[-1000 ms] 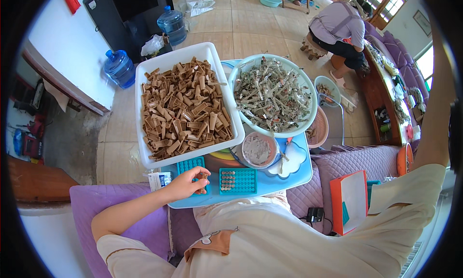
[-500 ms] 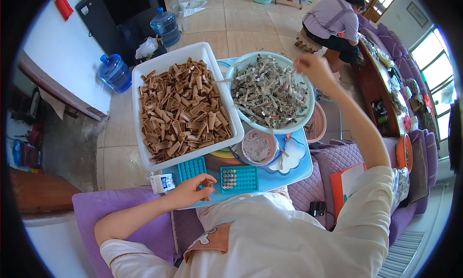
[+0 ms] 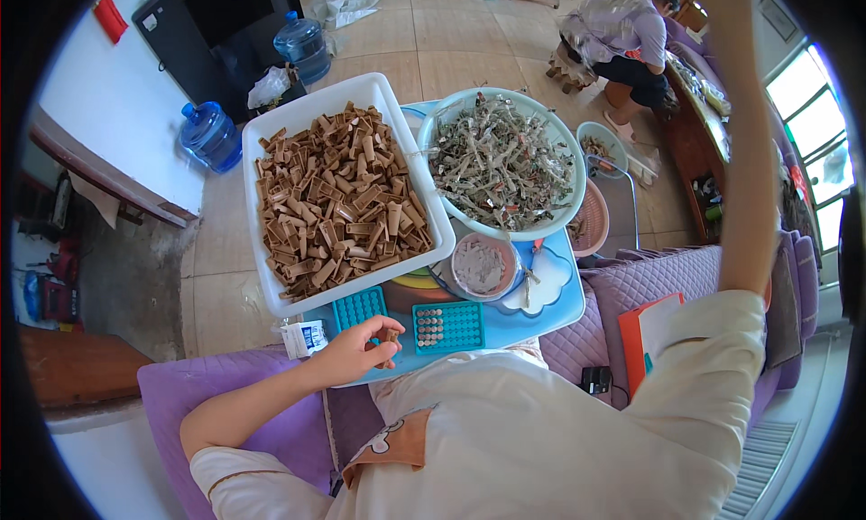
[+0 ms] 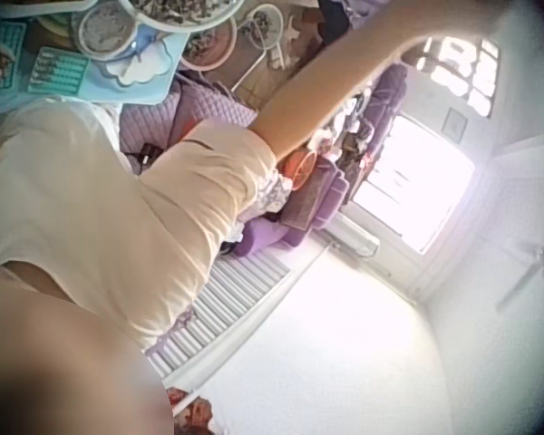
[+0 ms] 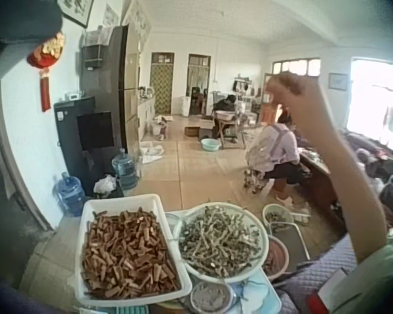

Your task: The person assembles small cardboard components by hand, inserting small white pieces into them.

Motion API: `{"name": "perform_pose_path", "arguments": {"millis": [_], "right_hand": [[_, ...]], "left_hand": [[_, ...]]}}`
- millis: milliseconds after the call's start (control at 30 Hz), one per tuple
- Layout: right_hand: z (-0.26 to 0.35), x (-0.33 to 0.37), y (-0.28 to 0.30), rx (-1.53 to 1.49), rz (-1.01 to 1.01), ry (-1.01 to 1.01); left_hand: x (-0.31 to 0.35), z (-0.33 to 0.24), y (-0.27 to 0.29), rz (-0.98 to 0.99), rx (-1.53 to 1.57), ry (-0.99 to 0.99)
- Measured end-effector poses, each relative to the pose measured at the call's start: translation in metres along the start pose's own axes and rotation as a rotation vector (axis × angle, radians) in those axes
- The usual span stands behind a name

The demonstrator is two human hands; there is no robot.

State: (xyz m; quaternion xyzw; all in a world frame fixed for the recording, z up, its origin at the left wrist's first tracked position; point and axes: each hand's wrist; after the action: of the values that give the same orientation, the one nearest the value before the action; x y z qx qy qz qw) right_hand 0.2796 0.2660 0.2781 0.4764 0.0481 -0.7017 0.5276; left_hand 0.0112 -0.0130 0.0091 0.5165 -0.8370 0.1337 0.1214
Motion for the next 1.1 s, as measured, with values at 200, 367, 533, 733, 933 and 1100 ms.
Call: {"name": "perform_pose_path", "arguments": {"millis": [200, 367, 533, 733, 933, 1100], "right_hand": [[-0.144, 0.148, -0.070, 0.478, 0.999, -0.089], [-0.092, 0.057, -0.044, 0.344, 0.497, -0.154], [-0.017, 0.007, 0.002, 0.130, 0.187, -0.051], [-0.120, 0.150, -0.103, 0.643, 0.996, 0.194], [-0.101, 0.108, -0.087, 0.326, 0.577, -0.096], [-0.081, 0.094, -0.077, -0.065, -0.013, -0.083]], "left_hand": [[-0.002, 0.006, -0.002, 0.020, -0.028, -0.011], [0.002, 0.007, -0.002, -0.007, -0.077, 0.016], [-0.003, 0.005, 0.001, 0.027, -0.061, -0.019], [0.003, 0.009, -0.001, 0.011, -0.070, -0.045], [0.002, 0.008, -0.001, -0.025, -0.097, -0.055], [0.001, 0.007, 0.000, 0.002, -0.134, -0.061]]}}
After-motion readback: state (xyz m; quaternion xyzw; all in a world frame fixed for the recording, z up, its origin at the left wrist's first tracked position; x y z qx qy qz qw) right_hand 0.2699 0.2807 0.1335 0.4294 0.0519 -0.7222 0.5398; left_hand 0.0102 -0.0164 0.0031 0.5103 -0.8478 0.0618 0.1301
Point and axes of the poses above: each hand's wrist, its own x-axis away from the middle knuckle, its own y-axis out of the back of the hand, z = x × y, and after that the axes turned 11 degrees about -y, right-handed
